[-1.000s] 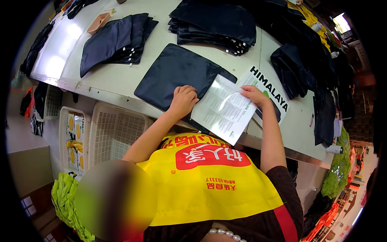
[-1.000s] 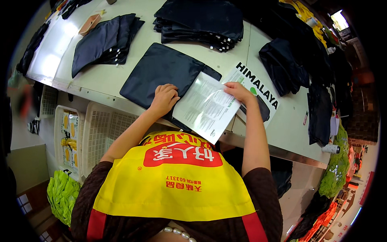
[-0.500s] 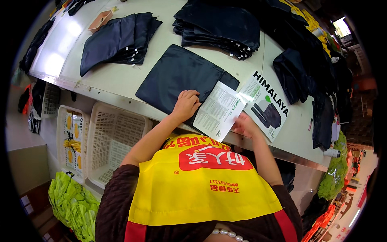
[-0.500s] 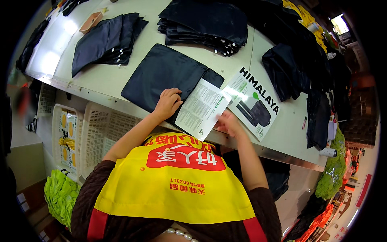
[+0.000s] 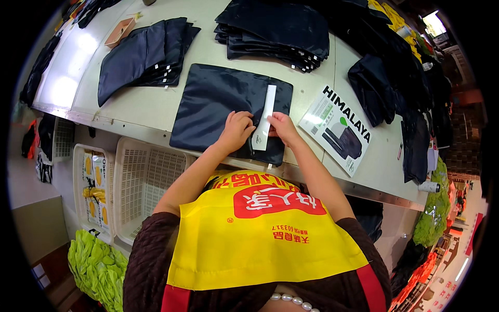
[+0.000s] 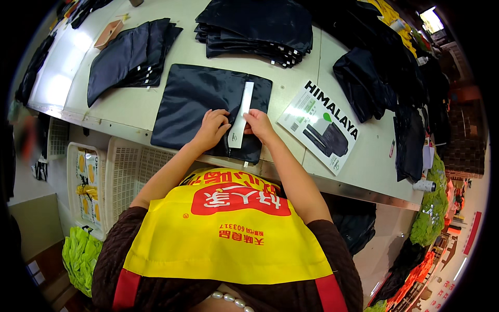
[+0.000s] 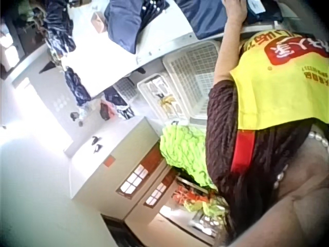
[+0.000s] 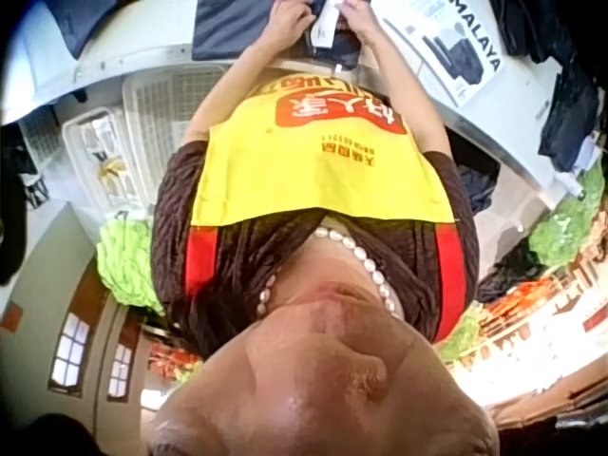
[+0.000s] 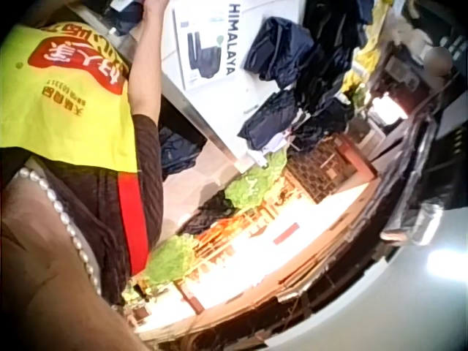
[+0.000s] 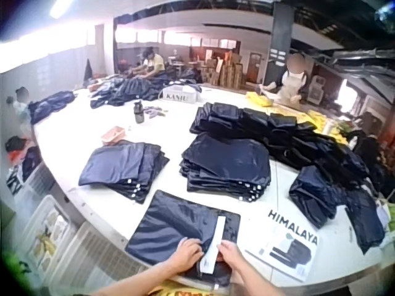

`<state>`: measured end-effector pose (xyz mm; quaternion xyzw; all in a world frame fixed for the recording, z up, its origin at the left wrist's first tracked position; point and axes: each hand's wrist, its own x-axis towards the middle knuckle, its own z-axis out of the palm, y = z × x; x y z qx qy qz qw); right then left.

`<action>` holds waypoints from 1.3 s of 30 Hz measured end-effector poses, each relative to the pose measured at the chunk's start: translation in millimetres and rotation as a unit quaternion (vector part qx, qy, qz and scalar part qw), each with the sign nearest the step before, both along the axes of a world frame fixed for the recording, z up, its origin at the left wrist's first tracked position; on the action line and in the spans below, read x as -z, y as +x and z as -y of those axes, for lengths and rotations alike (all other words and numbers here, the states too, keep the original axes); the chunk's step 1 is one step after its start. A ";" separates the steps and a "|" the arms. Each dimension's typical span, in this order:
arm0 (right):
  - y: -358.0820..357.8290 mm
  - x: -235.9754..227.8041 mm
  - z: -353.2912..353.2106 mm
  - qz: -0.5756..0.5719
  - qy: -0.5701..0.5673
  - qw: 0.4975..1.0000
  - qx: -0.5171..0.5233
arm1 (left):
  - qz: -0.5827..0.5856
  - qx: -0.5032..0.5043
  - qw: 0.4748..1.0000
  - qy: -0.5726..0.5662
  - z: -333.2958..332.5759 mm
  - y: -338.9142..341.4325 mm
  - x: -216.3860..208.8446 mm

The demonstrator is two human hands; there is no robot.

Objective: The person repeatedly picks a folded black pouch from a stack, inserts a printed paper into it, and places the pouch on a growing pile. The person handles the pouches and papers by hand on a worktable in a warehouse-like setting.

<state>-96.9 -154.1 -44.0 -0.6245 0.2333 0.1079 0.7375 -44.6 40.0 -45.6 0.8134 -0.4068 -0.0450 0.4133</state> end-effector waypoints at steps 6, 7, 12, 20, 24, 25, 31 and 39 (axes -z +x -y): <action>4.1 -13.3 -7.3 -0.051 -0.097 0.993 -0.038 | 0.038 -0.069 0.997 -0.018 3.4 10.4 3.8; 6.9 -12.0 -8.7 -0.046 -0.212 0.974 -0.062 | 0.047 -0.091 0.995 -0.010 8.5 8.8 0.5; 25.4 -26.3 -26.7 -0.034 -0.572 0.808 -0.133 | 0.149 -0.153 0.975 0.058 22.4 6.5 -2.5; 13.7 -5.0 18.1 0.033 -0.457 0.887 0.050 | 0.210 -0.123 0.963 0.116 22.7 1.5 -7.8; -5.3 -39.5 30.4 0.164 -0.203 0.944 0.201 | 0.196 -0.102 0.961 0.170 22.9 2.3 -7.2; -8.6 -46.3 28.1 0.162 -0.210 0.946 0.186 | 0.188 -0.099 0.962 0.173 24.8 1.6 -10.9; 1.9 -45.5 17.4 0.234 -0.426 0.874 0.006 | 0.186 -0.075 0.956 0.212 22.5 7.7 -12.9; -23.7 -17.5 -4.7 -0.065 -0.009 0.992 0.106 | -0.366 -0.164 0.911 0.095 -61.8 -20.2 -63.3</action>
